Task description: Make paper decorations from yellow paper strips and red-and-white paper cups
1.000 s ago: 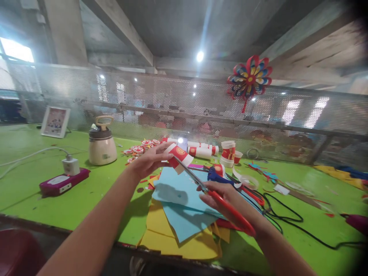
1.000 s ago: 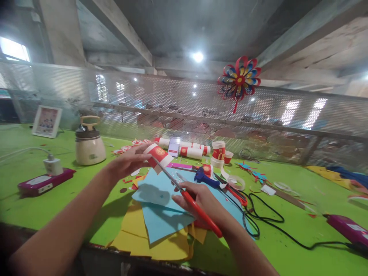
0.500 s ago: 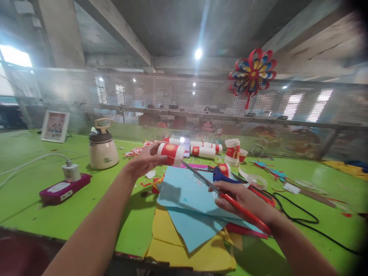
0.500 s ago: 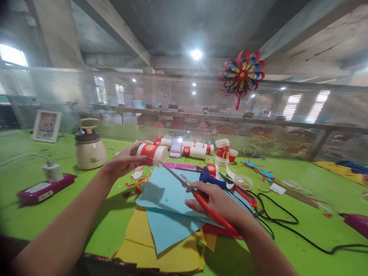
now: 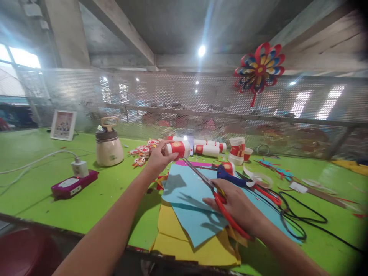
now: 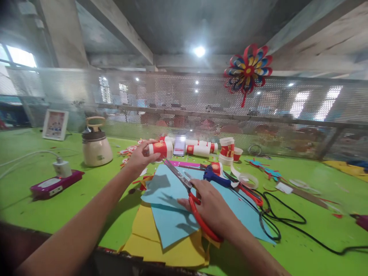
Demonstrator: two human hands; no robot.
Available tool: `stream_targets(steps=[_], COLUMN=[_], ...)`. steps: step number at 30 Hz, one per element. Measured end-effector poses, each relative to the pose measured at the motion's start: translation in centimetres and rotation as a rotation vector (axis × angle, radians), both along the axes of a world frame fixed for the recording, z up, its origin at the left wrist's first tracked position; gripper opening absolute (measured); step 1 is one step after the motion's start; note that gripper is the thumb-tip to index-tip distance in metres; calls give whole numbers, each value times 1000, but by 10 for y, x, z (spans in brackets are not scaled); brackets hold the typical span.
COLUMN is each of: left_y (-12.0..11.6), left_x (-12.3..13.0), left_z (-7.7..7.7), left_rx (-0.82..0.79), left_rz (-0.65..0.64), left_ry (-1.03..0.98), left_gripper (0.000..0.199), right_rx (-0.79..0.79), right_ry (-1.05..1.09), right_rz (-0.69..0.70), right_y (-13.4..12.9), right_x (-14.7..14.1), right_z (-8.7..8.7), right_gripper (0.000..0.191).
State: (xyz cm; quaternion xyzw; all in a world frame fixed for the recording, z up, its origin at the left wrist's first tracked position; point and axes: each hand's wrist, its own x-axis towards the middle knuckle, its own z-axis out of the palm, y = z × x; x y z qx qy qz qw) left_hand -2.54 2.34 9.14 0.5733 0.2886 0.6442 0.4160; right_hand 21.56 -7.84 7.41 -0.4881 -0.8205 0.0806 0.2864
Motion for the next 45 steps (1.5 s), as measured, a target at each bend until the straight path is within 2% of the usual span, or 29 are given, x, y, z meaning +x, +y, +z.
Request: stream_targets(steps=[4,10,14,17,23,26,34,43,45], left_y=[-5,-15,-14,-11,-10,-10,-8,-22,-21], left_x=[10,17,24,26,20,20,28,31,30], left_z=[-2,-2,-5,-7,-4,-3,-10,-4,-4], left_rx=[-11,-33,-33,-21,-8,1,9,34,56], left_rz=[8,-48,-104,-120,13,32,-33,-182,-173], left_ry=[15,21,27,9,-53,-40,25,79,117], left_gripper=[51,47,48,50,50,48,50,52,51], right_rx=[33,134,224,234,244,234,283,367,376], right_ry=[-39,-222,-263,-234,-215,-219,-288,-393,-396], right_rz=[-69,-201,-197,-202,-246,-260,-267,-246,-245], right_y=[-2,-8,-10,-11,-7,-6,-5,-5,-5], right_x=[-1,-6,-8,-8,-5,-5,-4,-2,-2], right_z=[-4,-3,-5,-5,-7,-8,-8,-2,-3], right_gripper=[40,40,44,38,35,39,39,35,35])
